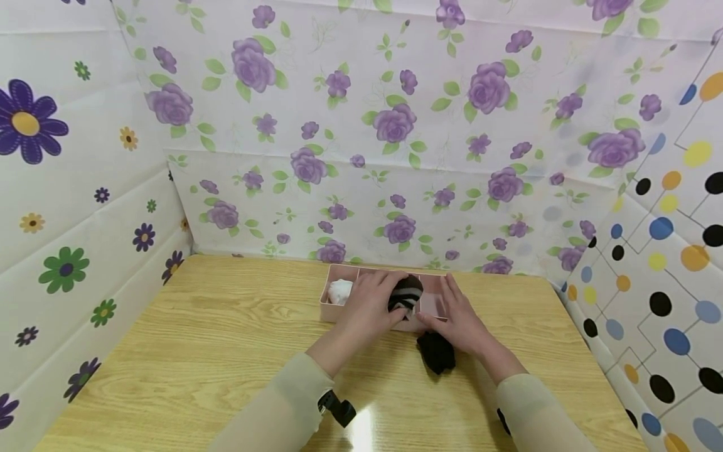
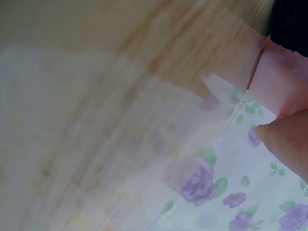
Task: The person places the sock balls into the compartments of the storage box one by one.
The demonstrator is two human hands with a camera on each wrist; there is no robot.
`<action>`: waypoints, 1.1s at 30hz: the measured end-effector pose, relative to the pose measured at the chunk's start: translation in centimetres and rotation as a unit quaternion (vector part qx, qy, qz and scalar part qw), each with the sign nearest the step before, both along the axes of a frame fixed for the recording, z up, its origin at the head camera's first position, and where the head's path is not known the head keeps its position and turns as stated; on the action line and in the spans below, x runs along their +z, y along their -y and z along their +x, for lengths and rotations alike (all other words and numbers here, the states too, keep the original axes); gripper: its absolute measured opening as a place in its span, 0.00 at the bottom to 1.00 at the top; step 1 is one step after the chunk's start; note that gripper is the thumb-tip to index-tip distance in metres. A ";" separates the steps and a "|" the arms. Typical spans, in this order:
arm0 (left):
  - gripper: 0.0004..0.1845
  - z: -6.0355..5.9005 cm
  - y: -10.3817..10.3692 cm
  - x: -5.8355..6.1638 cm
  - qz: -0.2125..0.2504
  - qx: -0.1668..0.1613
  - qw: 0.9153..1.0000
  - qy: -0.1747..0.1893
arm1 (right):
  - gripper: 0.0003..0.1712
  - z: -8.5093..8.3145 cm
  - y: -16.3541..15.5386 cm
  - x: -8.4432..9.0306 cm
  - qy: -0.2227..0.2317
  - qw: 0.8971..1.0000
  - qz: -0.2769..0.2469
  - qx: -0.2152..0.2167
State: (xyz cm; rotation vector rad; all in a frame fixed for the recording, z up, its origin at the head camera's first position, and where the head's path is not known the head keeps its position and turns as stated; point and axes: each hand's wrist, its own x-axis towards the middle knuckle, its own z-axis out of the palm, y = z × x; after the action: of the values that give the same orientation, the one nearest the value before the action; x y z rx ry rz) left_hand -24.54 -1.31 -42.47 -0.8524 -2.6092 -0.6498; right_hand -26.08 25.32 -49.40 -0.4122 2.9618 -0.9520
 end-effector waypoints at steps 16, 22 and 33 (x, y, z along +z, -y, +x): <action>0.36 -2.2 -1.7 -0.1 -0.018 0.032 0.999 0.020 | 0.65 0.1 0.0 0.1 0.000 1.000 -0.010 0.003; 0.36 -2.7 -2.2 -0.3 -0.028 0.039 0.998 0.039 | 0.65 0.0 -0.1 0.1 0.000 1.000 -0.014 0.004; 0.36 -3.4 -2.7 -1.0 -0.040 0.051 0.996 0.063 | 0.65 0.0 -0.2 0.1 0.002 1.000 -0.012 0.005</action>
State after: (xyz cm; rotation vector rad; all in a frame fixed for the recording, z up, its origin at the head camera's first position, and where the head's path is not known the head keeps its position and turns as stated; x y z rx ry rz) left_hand -27.96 1.39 -43.51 -0.7173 -2.7884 -0.5932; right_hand -26.08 25.49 -49.33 -0.4234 2.9456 -0.9863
